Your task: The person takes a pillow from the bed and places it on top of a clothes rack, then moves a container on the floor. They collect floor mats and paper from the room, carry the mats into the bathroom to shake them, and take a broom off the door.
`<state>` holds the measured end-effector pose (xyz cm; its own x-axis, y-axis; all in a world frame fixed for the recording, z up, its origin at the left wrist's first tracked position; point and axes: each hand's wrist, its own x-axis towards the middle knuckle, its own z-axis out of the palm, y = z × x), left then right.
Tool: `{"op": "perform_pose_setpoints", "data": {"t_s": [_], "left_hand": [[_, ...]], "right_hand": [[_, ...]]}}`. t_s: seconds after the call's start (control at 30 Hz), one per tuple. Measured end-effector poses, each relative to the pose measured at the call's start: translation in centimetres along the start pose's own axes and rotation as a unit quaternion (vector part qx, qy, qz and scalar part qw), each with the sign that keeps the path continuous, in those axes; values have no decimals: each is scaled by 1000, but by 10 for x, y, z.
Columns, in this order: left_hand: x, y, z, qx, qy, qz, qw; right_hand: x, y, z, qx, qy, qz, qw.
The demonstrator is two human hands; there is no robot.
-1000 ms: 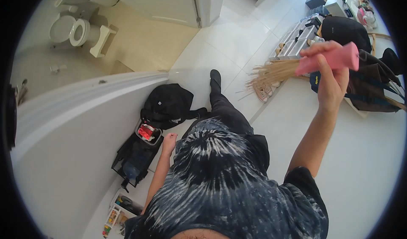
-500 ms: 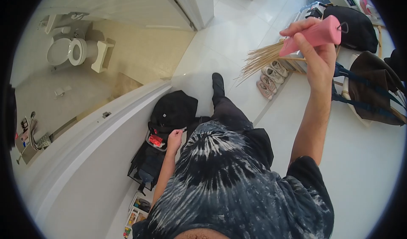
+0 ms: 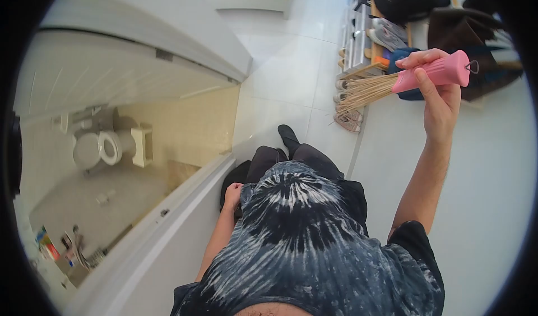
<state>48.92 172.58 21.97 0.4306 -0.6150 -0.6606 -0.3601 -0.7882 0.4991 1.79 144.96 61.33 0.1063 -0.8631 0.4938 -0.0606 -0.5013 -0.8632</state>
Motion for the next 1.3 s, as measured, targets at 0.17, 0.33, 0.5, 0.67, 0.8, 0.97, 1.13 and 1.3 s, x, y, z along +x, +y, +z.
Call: {"op": "perform_pose_setpoints", "data": {"t_s": [0.17,0.33,0.5,0.67,0.8,0.97,1.13,1.3], "left_hand": [[70,33,-26,59,-55,82,993],[94,97,-52,208,-125,191,951],[119,135,-81,433,-125,332,829],[142,235,-106,416,-135,273,857],[132,264,-82,505,-172,327,780],[88,263,6,553,-234,355,716],[4,284,87,567,-302,457,615],[-34,315,127,570,-346,465,583]], "right_hand": [[-66,-47,-26,-62,93,2,994],[-213,-106,-27,-139,290,7,947],[-392,-149,15,-183,444,25,877],[-392,-176,60,-207,524,85,822],[-427,-200,83,-204,590,97,775],[-500,-236,100,-219,651,96,721],[-525,-255,126,-259,708,131,643],[-523,-271,134,-282,719,149,617]]}}
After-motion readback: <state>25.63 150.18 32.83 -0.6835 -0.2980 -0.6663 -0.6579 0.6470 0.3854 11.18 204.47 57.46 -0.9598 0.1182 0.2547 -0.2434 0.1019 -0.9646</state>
